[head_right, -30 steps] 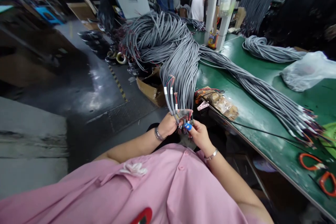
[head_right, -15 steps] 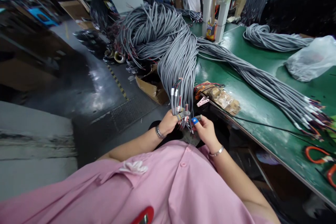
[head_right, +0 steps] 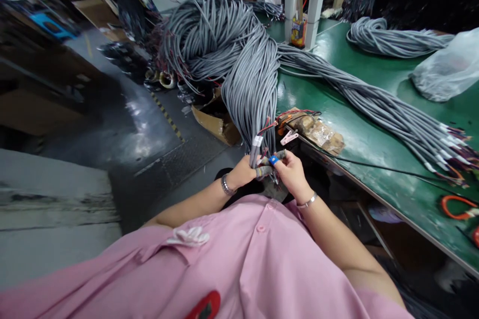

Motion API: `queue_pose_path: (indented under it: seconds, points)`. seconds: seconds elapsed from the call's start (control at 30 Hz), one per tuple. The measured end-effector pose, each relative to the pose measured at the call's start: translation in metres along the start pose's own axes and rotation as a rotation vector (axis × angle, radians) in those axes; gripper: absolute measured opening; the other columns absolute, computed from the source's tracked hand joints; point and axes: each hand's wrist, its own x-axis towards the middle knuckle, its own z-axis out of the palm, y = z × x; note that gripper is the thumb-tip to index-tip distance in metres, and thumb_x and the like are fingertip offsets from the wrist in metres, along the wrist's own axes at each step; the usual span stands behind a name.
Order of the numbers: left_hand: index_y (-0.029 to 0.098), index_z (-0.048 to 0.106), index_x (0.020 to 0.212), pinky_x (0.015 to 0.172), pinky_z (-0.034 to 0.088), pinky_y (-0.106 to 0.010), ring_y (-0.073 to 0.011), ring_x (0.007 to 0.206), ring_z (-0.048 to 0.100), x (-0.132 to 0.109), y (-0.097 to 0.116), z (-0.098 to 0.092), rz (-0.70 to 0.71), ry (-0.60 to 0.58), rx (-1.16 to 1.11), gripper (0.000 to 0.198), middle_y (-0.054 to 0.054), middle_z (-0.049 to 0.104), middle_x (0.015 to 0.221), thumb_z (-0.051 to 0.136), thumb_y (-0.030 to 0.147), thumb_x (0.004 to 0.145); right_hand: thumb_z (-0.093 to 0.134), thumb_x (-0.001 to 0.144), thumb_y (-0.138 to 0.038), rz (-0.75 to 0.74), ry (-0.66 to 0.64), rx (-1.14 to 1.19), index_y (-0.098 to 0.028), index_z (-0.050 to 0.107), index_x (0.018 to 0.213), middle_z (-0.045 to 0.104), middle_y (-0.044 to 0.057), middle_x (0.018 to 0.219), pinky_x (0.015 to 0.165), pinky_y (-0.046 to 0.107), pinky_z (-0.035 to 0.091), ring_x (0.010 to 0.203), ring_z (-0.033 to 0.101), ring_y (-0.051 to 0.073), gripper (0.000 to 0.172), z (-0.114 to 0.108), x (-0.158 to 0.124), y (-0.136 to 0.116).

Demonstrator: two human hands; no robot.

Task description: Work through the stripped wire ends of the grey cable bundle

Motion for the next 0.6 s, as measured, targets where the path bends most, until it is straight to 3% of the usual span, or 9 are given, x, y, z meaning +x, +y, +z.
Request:
queue_pose_path:
  seconds: [0.17,0.4,0.6]
  points:
    - [0.014,0.054,0.062,0.046,0.034,-0.02,-0.0062,0.046,0.045,-0.0002,0.003,0.0043,-0.004,0.077,-0.038,0.035,0.004,0.053,0.053,0.076,0.041,0.068,0.074,0.069,-0.042,0.035,0.022,0.097,-0.019,0.058,0.078,0.053,-0.005,0.06,0.048,0.023,0.038,0.05,0.043,0.009,0.029,-0.0001,0.0009,-0.0023]
    - [0.011,0.064,0.069,0.043,0.037,-0.021,-0.0133,0.052,0.061,0.0047,0.0082,0.0079,-0.067,0.264,-0.321,0.03,-0.006,0.066,0.062,0.075,0.04,0.068,0.072,0.072,-0.042,0.099,-0.041,0.251,-0.02,0.054,0.071,0.042,-0.008,0.054,0.048,0.023,0.035,0.046,0.034,0.007,0.029,-0.0003,-0.0007,0.003]
    - [0.011,0.067,0.072,0.038,0.031,-0.019,-0.0126,0.047,0.06,0.0096,0.0046,0.0068,-0.106,0.366,-0.417,0.026,-0.007,0.068,0.06,0.072,0.036,0.068,0.071,0.075,-0.042,0.047,-0.026,0.166,-0.019,0.058,0.075,0.049,-0.005,0.059,0.049,0.022,0.034,0.051,0.039,0.009,0.026,0.0037,-0.0038,0.0048]
